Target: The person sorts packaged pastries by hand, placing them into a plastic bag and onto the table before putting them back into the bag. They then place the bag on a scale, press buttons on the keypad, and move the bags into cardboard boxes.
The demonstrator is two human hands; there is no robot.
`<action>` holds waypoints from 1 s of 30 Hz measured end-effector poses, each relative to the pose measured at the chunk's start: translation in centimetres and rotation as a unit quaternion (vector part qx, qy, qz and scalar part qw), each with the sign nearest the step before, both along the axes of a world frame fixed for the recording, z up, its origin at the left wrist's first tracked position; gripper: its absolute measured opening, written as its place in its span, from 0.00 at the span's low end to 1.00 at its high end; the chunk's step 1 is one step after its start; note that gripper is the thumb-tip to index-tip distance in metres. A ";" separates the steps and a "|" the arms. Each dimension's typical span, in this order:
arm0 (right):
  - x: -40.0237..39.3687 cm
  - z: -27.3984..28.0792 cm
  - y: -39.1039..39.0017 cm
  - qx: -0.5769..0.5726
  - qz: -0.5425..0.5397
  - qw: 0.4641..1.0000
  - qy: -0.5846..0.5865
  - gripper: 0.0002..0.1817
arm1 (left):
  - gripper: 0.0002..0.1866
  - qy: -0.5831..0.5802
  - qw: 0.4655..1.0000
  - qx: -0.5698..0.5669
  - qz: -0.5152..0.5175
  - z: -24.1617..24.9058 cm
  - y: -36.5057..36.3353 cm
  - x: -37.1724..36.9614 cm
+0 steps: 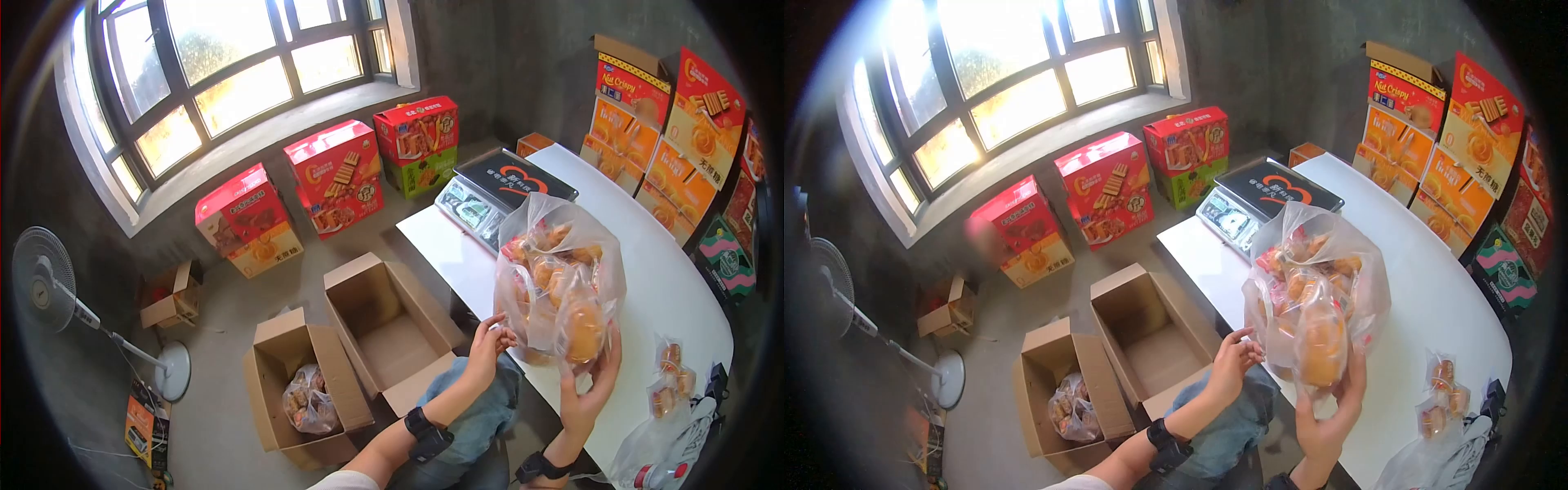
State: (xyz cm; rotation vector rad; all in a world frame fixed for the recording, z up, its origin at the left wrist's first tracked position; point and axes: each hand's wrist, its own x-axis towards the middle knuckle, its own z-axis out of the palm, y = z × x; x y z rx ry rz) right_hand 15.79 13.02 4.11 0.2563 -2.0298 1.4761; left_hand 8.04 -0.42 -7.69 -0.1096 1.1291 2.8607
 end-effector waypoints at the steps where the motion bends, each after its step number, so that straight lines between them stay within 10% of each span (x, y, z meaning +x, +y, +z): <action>1: -0.4 0.3 0.0 0.000 0.000 1.000 0.001 0.39 | 0.18 0.002 1.000 -0.007 0.002 0.1 0.1 0.1; 13: -4.0 1.3 0.0 0.089 -0.085 0.992 0.037 0.36 | 0.19 0.111 0.980 -0.100 0.132 1.6 0.3 1.1; 20: -4.6 0.5 1.3 0.256 -0.108 0.960 0.035 0.35 | 0.23 0.353 0.789 -0.470 0.177 2.6 -0.1 2.0; 30: -5.7 2.3 1.1 0.377 -0.098 0.921 0.007 0.32 | 0.21 0.437 0.769 -0.447 0.135 2.9 0.5 3.0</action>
